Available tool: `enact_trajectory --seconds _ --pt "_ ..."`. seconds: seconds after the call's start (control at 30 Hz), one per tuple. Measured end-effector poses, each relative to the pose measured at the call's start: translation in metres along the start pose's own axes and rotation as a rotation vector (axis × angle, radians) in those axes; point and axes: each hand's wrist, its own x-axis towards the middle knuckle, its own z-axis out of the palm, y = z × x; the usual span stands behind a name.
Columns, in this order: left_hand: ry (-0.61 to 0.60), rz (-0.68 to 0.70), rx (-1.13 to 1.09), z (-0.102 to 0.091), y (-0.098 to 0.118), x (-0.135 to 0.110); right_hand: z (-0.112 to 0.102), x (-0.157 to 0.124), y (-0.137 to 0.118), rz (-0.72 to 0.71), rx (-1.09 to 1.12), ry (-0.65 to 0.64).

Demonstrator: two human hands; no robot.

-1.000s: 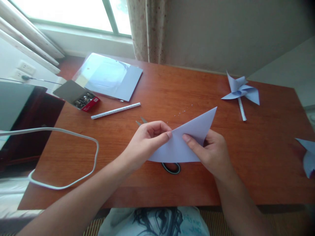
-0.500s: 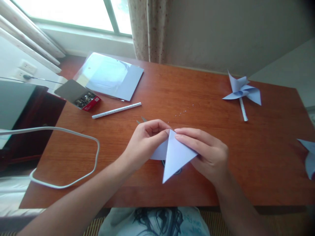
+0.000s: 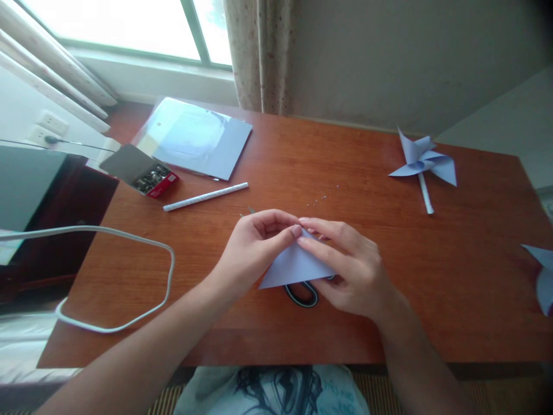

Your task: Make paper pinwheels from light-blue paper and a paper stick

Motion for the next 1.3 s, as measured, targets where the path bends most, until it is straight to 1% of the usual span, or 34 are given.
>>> enact_trajectory --seconds 0.07,0.1,0.13,0.23,0.3,0.33,0.4,0.47,0.5,0.63,0.7,0.8,0.87,0.93,1.07,1.17,1.3 --pt "-0.004 0.035 0.036 -0.001 0.0 0.0 -0.004 0.001 -0.001 0.048 0.11 -0.053" --pt "-0.004 0.048 0.067 -0.001 0.0 0.0 -0.007 0.002 -0.001 0.097 0.178 -0.056" --pt "-0.002 0.059 0.104 -0.001 0.0 0.0 -0.009 0.003 -0.002 0.169 0.253 -0.038" --pt "-0.004 0.111 0.223 0.001 0.0 -0.003 -0.014 0.005 -0.002 0.46 0.424 0.034" --pt "-0.006 0.171 0.285 0.004 0.0 -0.005 -0.015 0.007 -0.003 0.587 0.457 -0.001" --pt "-0.005 0.203 0.311 0.005 0.0 -0.006 -0.015 0.008 -0.003 0.61 0.466 -0.047" --pt "-0.004 0.253 0.351 0.006 -0.001 -0.008 -0.013 0.01 -0.003 0.623 0.497 -0.128" --pt "-0.008 0.266 0.371 0.006 -0.001 -0.008 -0.012 0.01 -0.002 0.644 0.525 -0.121" --pt "-0.011 0.263 0.377 0.006 -0.002 -0.008 -0.011 0.009 -0.002 0.663 0.536 -0.081" --pt "0.001 0.262 0.386 0.003 -0.004 -0.005 -0.011 0.004 0.003 0.752 0.615 0.155" --pt "0.023 0.263 0.378 0.003 -0.005 -0.004 -0.013 0.001 0.006 0.754 0.645 0.203" --pt "0.057 0.284 0.391 0.002 -0.005 -0.004 -0.015 0.001 0.007 0.717 0.634 0.145" --pt "0.069 0.319 0.449 0.002 -0.005 -0.005 -0.016 0.002 0.006 0.698 0.634 0.117" --pt "0.06 0.359 0.531 0.003 -0.003 -0.006 -0.015 0.002 0.005 0.69 0.652 0.129" --pt "0.002 0.427 0.651 0.006 0.0 -0.007 -0.011 0.004 0.003 0.697 0.655 0.146" --pt "-0.006 0.449 0.673 0.007 0.001 -0.008 -0.009 0.005 0.003 0.707 0.635 0.167" --pt "-0.004 0.42 0.621 0.007 -0.001 -0.01 -0.009 0.006 0.002 0.708 0.621 0.216"
